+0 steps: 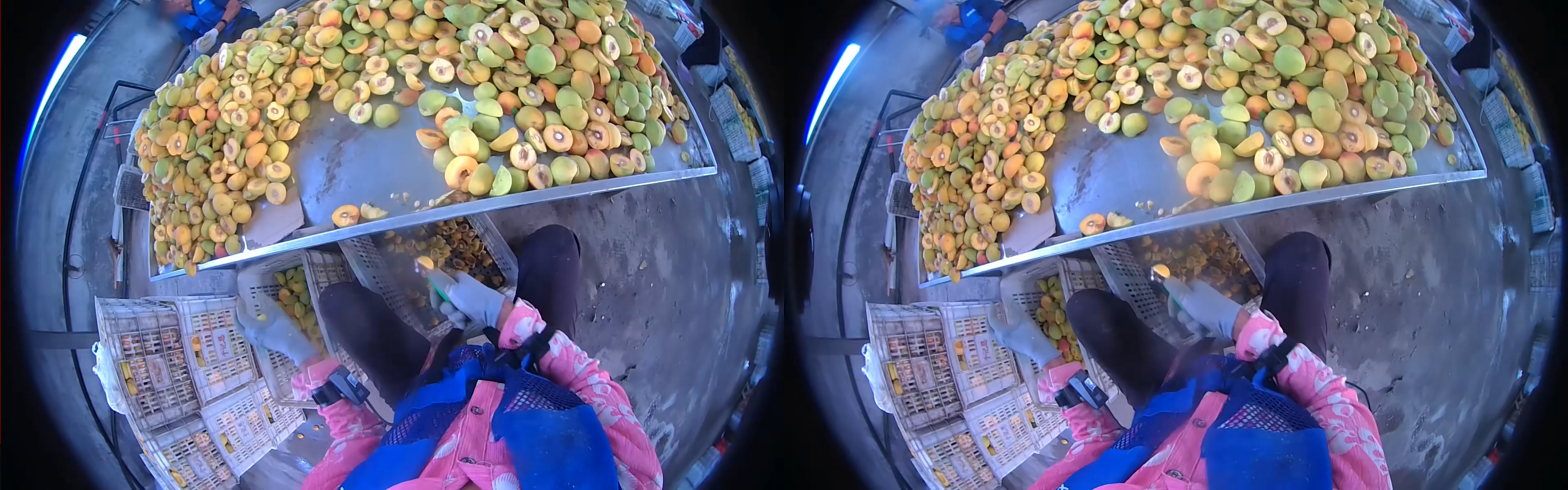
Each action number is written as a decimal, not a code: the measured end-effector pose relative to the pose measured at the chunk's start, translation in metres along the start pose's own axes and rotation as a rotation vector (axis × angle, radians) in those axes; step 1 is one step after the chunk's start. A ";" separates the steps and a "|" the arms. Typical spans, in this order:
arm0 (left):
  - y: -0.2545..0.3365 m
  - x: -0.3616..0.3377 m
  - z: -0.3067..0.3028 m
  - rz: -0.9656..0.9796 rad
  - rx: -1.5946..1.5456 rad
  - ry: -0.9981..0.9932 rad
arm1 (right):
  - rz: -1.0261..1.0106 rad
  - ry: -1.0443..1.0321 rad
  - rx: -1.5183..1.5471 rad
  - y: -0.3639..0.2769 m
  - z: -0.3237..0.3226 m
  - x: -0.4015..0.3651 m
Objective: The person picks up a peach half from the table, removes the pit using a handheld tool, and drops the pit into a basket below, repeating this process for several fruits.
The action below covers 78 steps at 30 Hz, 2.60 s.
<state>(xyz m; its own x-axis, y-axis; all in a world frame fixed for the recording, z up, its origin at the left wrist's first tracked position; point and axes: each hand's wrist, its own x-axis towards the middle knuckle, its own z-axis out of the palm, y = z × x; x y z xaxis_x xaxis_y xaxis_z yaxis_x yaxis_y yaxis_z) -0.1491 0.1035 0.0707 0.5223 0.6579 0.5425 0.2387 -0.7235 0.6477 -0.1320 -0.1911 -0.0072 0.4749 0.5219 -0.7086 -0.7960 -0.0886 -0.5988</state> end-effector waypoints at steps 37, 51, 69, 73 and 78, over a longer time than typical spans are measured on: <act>0.079 -0.055 0.150 0.448 -0.300 -0.641 | -0.968 0.396 -0.263 -0.071 0.030 -0.023; 0.146 -0.055 0.112 -0.327 -0.946 -0.865 | -0.453 0.016 0.156 -0.086 0.030 -0.043; 0.141 -0.064 0.108 -0.316 -0.727 -1.056 | -0.029 -0.874 0.735 -0.058 -0.002 -0.023; 0.151 -0.065 0.097 -0.036 -0.699 -1.061 | -0.042 -1.102 0.921 -0.048 0.009 -0.027; 0.138 -0.085 0.093 -0.756 -1.142 -1.173 | -0.173 -1.107 0.927 -0.031 0.017 -0.022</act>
<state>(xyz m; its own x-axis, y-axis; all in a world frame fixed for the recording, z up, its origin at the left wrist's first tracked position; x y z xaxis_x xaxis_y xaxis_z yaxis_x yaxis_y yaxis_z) -0.0845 -0.0717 0.0649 0.9466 -0.0989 -0.3067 0.3174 0.4508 0.8343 -0.1242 -0.1858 0.0331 0.4028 0.8810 0.2483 -0.9153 0.3874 0.1104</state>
